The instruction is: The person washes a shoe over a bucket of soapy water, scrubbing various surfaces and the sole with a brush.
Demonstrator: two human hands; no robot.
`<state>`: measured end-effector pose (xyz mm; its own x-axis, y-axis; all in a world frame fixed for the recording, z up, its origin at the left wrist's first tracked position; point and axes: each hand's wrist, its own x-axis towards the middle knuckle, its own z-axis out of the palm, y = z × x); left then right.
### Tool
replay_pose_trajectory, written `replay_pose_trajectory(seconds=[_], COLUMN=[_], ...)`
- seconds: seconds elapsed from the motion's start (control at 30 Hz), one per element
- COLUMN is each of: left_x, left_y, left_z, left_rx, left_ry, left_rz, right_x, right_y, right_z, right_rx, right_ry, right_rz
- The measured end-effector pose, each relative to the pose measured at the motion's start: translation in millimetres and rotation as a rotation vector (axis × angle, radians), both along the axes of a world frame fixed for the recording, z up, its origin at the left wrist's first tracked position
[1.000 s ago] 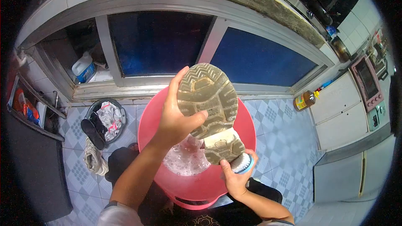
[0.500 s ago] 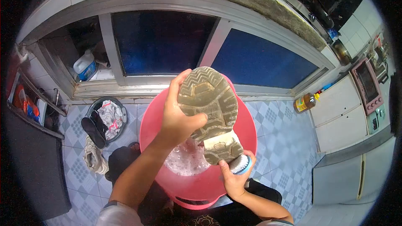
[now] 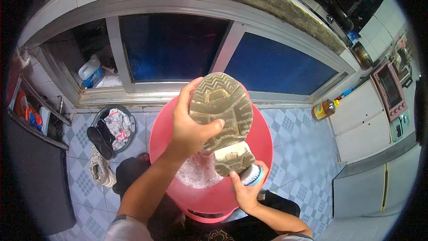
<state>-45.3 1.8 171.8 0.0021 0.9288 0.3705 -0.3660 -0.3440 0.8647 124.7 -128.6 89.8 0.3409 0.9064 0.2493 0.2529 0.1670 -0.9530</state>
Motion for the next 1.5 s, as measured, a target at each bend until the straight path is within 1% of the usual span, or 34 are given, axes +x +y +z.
replay_pose_trajectory(seconds=[0.07,0.1,0.17,0.2,0.23,0.27,0.3,0.33,0.37,0.4,0.5,0.53,0.6,0.63,0.67,0.73,0.77,0.8,0.87,0.9,0.97,1.0,1.03,1.07,1.1,1.13,1.2,1.23,1.27,1.33,1.37,1.43,1.47,1.5], left_x=[1.8,2.2,-2.1,-5.6,-8.5,-9.8,-10.6,-11.8,-14.2,-16.3,-22.3,-22.7,-24.8,-25.1,-23.0,-16.9,-14.3,-13.4,-10.6,-6.3,2.1,-0.1,-3.2,-4.6,-4.1,-3.7,-3.2,-3.3,-3.7,-4.7,-4.8,-6.1,-6.7,-5.9], left_y=[-0.7,-2.0,-2.1,1.9,4.6,6.4,7.9,9.4,9.8,9.9,8.8,10.8,11.0,5.5,6.4,14.2,12.3,13.3,15.9,12.7,1.4,-2.0,-7.0,-11.0,-10.6,-8.3,-5.4,-4.4,-4.0,-5.7,-6.1,-3.6,-1.5,0.1], left_z=[-1.7,-3.7,-6.2,-5.7,-5.9,-7.8,-10.7,-12.3,-12.7,-9.5,-3.0,-6.7,-11.8,-11.3,-14.3,-25.9,-28.5,-33.3,-42.0,-44.4,-40.7,-33.9,-25.5,-18.1,-22.1,-30.8,-43.2,-48.0,-50.0,-45.5,-44.0,-46.3,-48.2,-53.1], left_rx=[-0.014,-0.038,-0.058,-0.098,-0.138,-0.139,-0.039,0.063,0.083,0.088,-0.072,-0.068,0.081,-0.001,-0.005,0.095,-0.034,-0.033,0.056,0.06,-0.091,-0.089,-0.167,-0.247,-0.246,-0.265,-0.279,-0.339,-0.399,-0.443,-0.489,-0.526,-0.561,-0.562], left_ry=[0.008,-0.027,-0.06,-0.086,-0.112,-0.111,-0.041,0.027,0.057,0.055,-0.032,-0.033,0.305,0.347,0.347,0.319,0.241,0.246,0.418,0.422,0.029,0.035,0.007,-0.025,-0.023,-0.055,-0.084,-0.141,-0.199,-0.231,-0.264,-0.286,-0.313,-0.308], left_rz=[0.013,-0.034,-0.08,-0.182,-0.287,-0.289,-0.293,-0.298,-0.308,-0.313,-0.457,-0.461,-0.344,-0.31,-0.309,-0.353,-0.411,-0.408,-0.251,-0.252,-0.262,-0.265,-0.298,-0.331,-0.334,-0.314,-0.29,-0.316,-0.343,-0.337,-0.332,-0.333,-0.331,-0.334], right_x=[4.1,5.1,8.0,11.4,15.1,18.8,25.4,28.7,31.4,33.9,47.2,52.7,59.1,62.0,65.8,76.7,85.2,92.3,96.2,96.2,92.8,91.1,89.3,87.4,85.0,80.8,70.3,71.1,63.2,41.8,34.4,19.9,8.5,-5.1], right_y=[1.2,2.6,6.9,13.0,21.9,28.4,35.1,37.9,39.3,41.1,46.7,48.8,47.7,48.2,49.0,57.1,59.1,61.6,64.8,65.9,66.9,67.4,68.3,69.3,71.0,73.2,76.5,82.1,80.4,73.5,74.0,73.7,72.4,71.5], right_z=[-3.9,-6.4,-6.7,-0.5,8.7,16.4,10.0,7.0,5.0,3.8,-4.0,-6.2,-7.3,-7.3,-8.8,-12.4,-11.0,-9.1,-5.3,-3.7,-0.3,1.5,2.8,4.6,7.0,11.6,20.0,1.8,10.2,46.3,57.1,72.0,75.7,78.0], right_rx=[0.003,0.008,-0.087,-0.088,-0.237,-0.385,-0.361,-0.355,-0.37,-0.387,-0.459,-0.504,-0.525,-0.559,-0.594,-0.649,-0.715,-0.777,-0.814,-0.857,-0.863,-0.872,-0.868,-0.884,-0.901,-0.897,-0.79,-0.446,-0.443,-0.061,-0.061,0.33,0.327,0.281], right_ry=[-0.082,-0.084,0.093,0.093,0.215,0.338,0.345,0.346,0.381,0.413,0.45,0.463,0.448,0.457,0.467,0.532,0.541,0.549,0.546,0.541,0.534,0.522,0.53,0.475,0.418,0.417,0.117,-0.187,-0.185,-0.433,-0.432,-0.893,-0.891,-0.993], right_rz=[-0.017,-0.013,0.043,0.045,0.081,0.114,0.177,0.171,0.214,0.258,0.308,0.341,0.339,0.292,0.247,0.247,0.286,0.326,0.339,0.349,0.381,0.411,0.408,0.41,0.414,0.414,0.211,0.039,0.04,-0.099,-0.099,-0.011,-0.015,0.096])
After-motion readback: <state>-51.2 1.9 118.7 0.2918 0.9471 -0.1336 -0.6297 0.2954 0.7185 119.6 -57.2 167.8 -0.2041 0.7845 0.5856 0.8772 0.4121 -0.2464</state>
